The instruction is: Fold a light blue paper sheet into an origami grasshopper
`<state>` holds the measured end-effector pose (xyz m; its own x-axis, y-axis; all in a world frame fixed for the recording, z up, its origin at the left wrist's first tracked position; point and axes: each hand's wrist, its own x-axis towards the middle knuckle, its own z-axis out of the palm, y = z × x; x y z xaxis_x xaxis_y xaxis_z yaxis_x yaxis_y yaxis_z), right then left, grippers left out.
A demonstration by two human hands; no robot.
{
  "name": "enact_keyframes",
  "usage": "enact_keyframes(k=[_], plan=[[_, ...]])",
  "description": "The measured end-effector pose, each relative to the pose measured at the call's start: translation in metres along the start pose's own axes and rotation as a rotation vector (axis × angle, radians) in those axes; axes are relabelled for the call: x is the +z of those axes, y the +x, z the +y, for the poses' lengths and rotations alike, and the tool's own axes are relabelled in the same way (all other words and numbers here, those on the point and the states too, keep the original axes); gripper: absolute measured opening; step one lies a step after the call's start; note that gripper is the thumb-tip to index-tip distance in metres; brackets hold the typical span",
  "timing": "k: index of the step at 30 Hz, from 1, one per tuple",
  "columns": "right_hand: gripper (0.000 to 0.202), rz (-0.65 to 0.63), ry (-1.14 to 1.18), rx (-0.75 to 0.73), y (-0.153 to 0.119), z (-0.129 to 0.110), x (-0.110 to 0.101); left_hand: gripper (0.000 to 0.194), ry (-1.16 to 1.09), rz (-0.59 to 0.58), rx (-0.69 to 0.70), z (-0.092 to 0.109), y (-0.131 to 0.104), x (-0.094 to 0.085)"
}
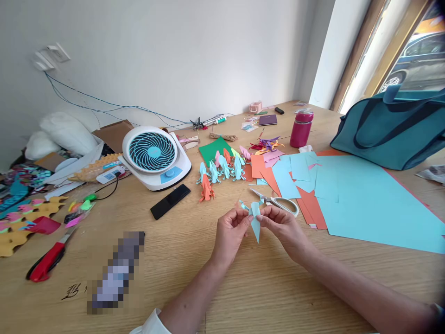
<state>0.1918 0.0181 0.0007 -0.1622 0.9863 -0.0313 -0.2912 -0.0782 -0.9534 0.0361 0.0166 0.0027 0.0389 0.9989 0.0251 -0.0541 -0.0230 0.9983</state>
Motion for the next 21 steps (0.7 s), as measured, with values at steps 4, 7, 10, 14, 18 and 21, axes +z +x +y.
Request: enact_keyframes(k=[4, 7, 10, 14, 18, 21], plan=[[0.035, -0.026, 0.014, 0.027, 0.003, 0.002, -0.002, 0.022, -0.016, -0.003, -0.051, -0.001, 0.003, -0.002], [0.037, -0.038, 0.013, 0.040, 0.006, 0.006, -0.003, 0.020, -0.016, 0.024, -0.051, -0.001, 0.005, -0.004], [0.041, -0.035, 0.021, 0.049, 0.008, 0.010, -0.003, 0.024, -0.020, 0.048, -0.075, 0.001, 0.006, -0.005], [0.048, 0.030, 0.018, 0.029, 0.010, 0.012, -0.003, 0.029, -0.045, 0.049, -0.120, 0.001, 0.004, -0.003], [0.048, 0.092, 0.008, -0.014, 0.011, 0.010, -0.003, 0.023, -0.068, 0.062, -0.130, -0.004, 0.003, 0.000], [0.048, 0.094, -0.005, -0.026, 0.011, 0.009, -0.003, 0.025, -0.101, 0.054, -0.147, -0.006, 0.003, 0.002]])
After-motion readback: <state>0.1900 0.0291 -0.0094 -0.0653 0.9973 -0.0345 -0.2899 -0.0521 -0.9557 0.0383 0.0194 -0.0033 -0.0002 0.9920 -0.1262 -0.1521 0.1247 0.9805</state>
